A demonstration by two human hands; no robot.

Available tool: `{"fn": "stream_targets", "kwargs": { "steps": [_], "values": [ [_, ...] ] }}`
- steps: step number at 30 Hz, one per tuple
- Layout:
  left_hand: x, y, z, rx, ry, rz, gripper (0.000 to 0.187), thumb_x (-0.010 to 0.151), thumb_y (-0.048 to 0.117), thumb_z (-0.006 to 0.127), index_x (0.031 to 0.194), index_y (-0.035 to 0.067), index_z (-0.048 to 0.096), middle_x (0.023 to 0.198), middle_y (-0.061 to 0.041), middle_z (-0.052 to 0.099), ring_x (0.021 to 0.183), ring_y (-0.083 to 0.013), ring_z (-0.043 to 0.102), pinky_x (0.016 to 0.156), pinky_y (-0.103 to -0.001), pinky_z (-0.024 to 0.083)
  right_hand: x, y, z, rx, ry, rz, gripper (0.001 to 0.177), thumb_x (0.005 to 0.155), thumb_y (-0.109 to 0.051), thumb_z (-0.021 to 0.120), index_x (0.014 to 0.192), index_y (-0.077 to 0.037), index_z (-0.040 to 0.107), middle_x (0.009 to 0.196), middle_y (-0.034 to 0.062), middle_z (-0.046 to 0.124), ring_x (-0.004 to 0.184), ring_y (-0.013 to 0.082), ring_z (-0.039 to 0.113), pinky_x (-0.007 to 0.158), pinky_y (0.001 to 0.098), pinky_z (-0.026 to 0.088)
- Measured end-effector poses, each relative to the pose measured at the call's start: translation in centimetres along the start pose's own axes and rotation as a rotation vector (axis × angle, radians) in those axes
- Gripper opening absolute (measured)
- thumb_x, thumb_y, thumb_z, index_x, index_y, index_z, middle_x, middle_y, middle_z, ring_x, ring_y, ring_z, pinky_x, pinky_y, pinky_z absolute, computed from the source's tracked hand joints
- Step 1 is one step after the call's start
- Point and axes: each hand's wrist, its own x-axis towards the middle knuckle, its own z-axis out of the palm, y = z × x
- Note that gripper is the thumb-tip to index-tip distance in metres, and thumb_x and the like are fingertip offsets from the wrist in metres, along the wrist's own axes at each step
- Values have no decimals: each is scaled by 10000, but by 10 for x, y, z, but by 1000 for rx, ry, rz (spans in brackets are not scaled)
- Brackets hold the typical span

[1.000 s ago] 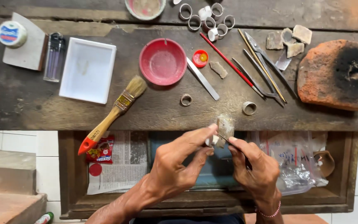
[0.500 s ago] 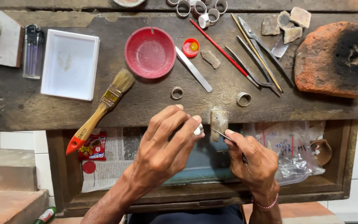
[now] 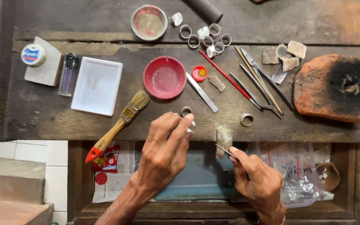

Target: Filing and smoothing a metal ring at a jeweler's workbench using a needle file.

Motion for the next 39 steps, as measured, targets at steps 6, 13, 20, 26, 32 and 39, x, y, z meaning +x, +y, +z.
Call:
{"fn": "stream_targets", "kwargs": {
  "steps": [6, 13, 20, 26, 32, 39],
  "values": [
    [2, -8, -1, 121, 53, -102, 349, 1020, 12, 669, 1362, -9, 603, 1184, -171, 576, 1090, -313, 589, 1016, -438, 506, 2, 0, -2, -47, 0, -17, 232, 1027, -156, 664, 1254, -108, 664, 745, -28, 640, 516, 108, 522, 523, 288, 408],
    [8, -6, -1, 71, 16, -72, 379, 1012, 49, 662, 1373, -27, 576, 1265, -196, 596, 1180, -323, 608, 1063, -429, 502, 3, 2, -3, 4, 10, -25, 269, 1007, -163, 652, 1268, -102, 650, 763, -27, 633, 522, 120, 518, 538, 296, 433],
    [33, -7, -6, 133, 92, 55, 357, 1034, 121, 662, 1343, -43, 596, 1261, -216, 618, 1168, -332, 637, 1050, -433, 531, -3, 7, 0, -77, 43, -39, 270, 1013, -196, 645, 1278, -140, 654, 733, -69, 574, 519, 117, 476, 501, 286, 395],
    [117, -34, 18, 171, -84, 248, 327, 1050, 61, 625, 1339, -69, 544, 1304, -288, 552, 1115, -428, 583, 1013, -489, 514, -2, 2, -7, -87, 27, -68, 279, 1021, -202, 625, 1289, -126, 646, 714, -61, 523, 532, 118, 469, 488, 293, 374],
    [177, -111, 56, 198, -159, 61, 413, 1037, 272, 637, 1270, -68, 608, 1186, -258, 607, 1128, -419, 574, 1003, -490, 465, -4, 14, -3, -115, 99, -47, 281, 1019, -219, 614, 1286, -139, 647, 742, -77, 579, 554, 105, 528, 495, 269, 396],
    [174, -128, 72, 232, -198, 67, 325, 1045, 276, 598, 1100, -43, 629, 979, -190, 606, 918, -390, 594, 848, -494, 465, -2, 9, -6, -122, 98, -78, 279, 1032, -266, 589, 1260, -133, 676, 702, -80, 519, 517, 88, 474, 464, 267, 361]
  ]
}}
